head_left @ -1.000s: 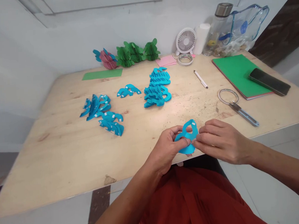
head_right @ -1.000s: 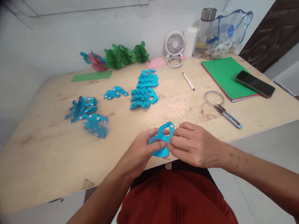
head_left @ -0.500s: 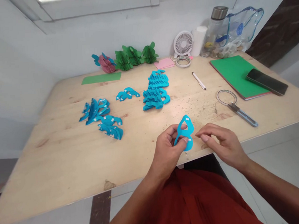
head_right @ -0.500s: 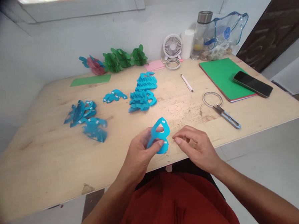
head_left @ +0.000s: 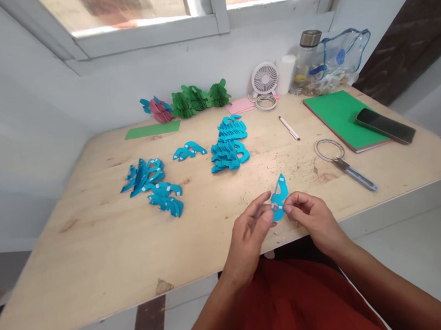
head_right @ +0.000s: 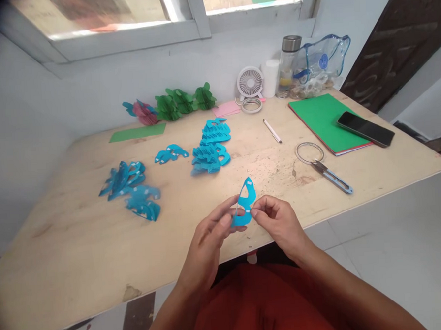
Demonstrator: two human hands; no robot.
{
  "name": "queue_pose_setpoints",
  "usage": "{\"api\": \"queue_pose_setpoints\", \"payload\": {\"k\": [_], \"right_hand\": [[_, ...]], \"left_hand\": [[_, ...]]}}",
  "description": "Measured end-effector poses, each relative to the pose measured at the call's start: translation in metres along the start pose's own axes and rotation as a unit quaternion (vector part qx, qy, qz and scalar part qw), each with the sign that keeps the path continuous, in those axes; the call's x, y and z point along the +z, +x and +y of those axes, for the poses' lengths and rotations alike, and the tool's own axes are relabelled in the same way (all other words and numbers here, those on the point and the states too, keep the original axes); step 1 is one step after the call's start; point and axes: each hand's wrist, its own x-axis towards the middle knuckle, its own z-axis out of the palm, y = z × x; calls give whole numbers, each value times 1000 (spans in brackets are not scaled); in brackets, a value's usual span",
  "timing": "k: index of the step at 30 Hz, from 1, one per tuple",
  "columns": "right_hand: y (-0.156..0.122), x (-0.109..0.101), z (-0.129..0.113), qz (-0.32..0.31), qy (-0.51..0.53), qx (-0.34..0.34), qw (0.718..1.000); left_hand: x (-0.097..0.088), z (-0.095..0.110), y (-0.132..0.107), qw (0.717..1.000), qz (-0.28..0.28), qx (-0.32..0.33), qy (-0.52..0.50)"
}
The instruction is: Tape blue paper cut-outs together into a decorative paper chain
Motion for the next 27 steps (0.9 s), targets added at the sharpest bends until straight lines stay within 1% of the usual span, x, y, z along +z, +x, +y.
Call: {"api": "queue_pose_setpoints", "payload": {"k": [2,4,7,11,16,19,22,25,27], "right_hand": [[0,2,3,-9,13,5,1000],[1,4,5,-19,24,6,1000],[2,6,7,-27,18,5,999],[4,7,6,-22,18,-5,1000],[6,13,5,-30,37,9,999],[8,18,4,-22,38,0,999],[11,22,1,-28,18,-12,999],[13,26,-1,-24,2,-3,1000],[16,28,0,-4,6,4,1000]], "left_hand": [[1,-3,2,998,48,-18,-38],[4,-6,5,995,78,-24,-48],[6,-9,8,995,84,-17,-53],[5,-12,11,993,101,-3,-62],[5,-12,15,993,108,5,-53],[4,-13,17,992,118,9,-34],[3,-15,18,992,126,19,19],[2,-16,18,986,129,49,89],[1,-16,17,986,120,60,101]]}}
